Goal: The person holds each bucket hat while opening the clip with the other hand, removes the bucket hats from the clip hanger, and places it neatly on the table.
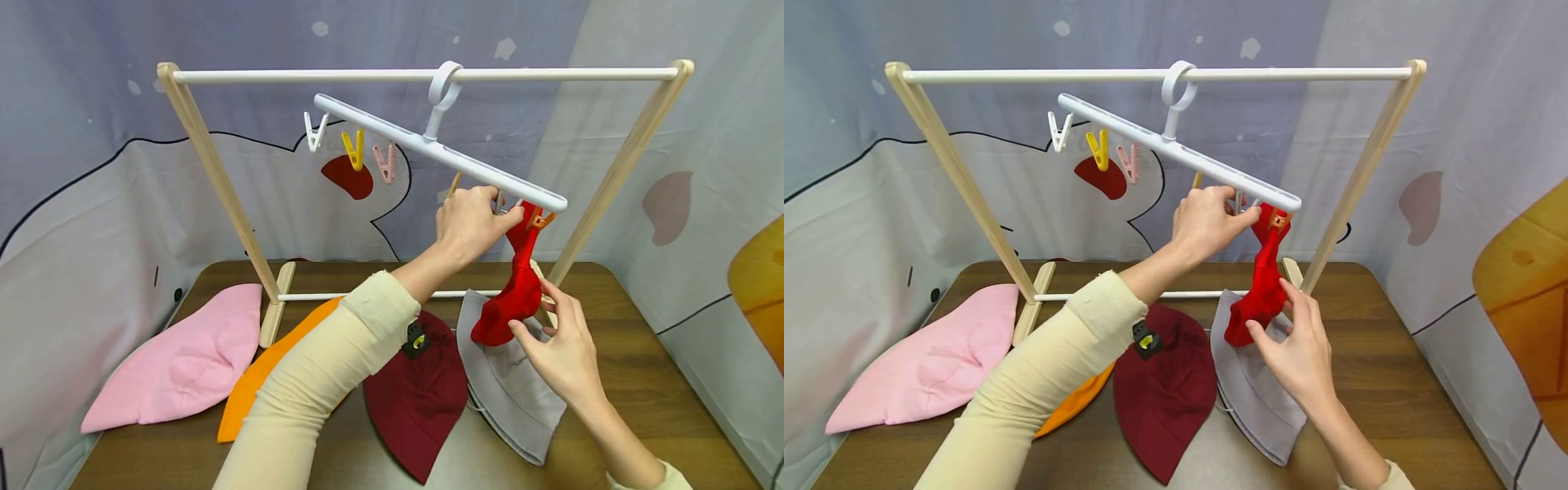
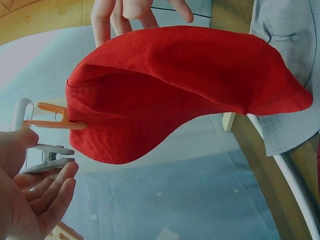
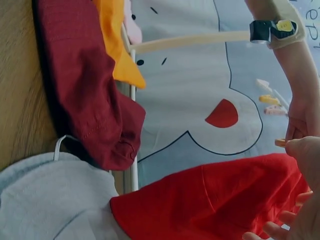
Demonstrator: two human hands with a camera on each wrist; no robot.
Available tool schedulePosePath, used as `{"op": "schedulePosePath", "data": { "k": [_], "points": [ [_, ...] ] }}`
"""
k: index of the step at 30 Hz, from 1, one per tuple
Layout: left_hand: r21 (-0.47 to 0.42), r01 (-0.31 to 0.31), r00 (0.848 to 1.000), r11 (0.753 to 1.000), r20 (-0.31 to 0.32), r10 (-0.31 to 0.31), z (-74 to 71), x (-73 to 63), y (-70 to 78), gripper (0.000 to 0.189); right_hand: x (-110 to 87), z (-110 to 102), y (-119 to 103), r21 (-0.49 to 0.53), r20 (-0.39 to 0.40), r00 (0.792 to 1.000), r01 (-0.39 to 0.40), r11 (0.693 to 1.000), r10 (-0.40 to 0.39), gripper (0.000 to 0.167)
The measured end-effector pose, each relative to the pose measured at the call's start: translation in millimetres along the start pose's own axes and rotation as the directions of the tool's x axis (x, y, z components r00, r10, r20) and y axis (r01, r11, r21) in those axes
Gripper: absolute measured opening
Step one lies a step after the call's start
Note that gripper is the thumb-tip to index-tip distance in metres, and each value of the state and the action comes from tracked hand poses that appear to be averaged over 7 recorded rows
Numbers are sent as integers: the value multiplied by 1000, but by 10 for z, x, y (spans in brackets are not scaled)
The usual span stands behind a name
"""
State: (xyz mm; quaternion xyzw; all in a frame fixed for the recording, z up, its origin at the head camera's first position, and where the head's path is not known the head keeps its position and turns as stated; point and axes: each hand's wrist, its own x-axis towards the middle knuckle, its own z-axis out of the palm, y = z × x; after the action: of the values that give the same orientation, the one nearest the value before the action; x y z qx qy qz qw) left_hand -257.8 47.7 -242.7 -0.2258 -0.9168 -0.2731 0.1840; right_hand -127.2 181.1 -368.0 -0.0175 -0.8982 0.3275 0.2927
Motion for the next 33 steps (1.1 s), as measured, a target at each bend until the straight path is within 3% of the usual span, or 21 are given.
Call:
{"op": "schedulePosePath", "data": {
  "k": [18,33],
  "points": [
    [-7,0,1000,1000,6,0,-7,-22,7,32,113,248,-128,-61,-121,992,-36,997,29,81],
    [3,13,1000,1000,8,-13,5,-15,-3,32,215,130,-32,-131,-221,970,75,988,-103,43]
  ]
}}
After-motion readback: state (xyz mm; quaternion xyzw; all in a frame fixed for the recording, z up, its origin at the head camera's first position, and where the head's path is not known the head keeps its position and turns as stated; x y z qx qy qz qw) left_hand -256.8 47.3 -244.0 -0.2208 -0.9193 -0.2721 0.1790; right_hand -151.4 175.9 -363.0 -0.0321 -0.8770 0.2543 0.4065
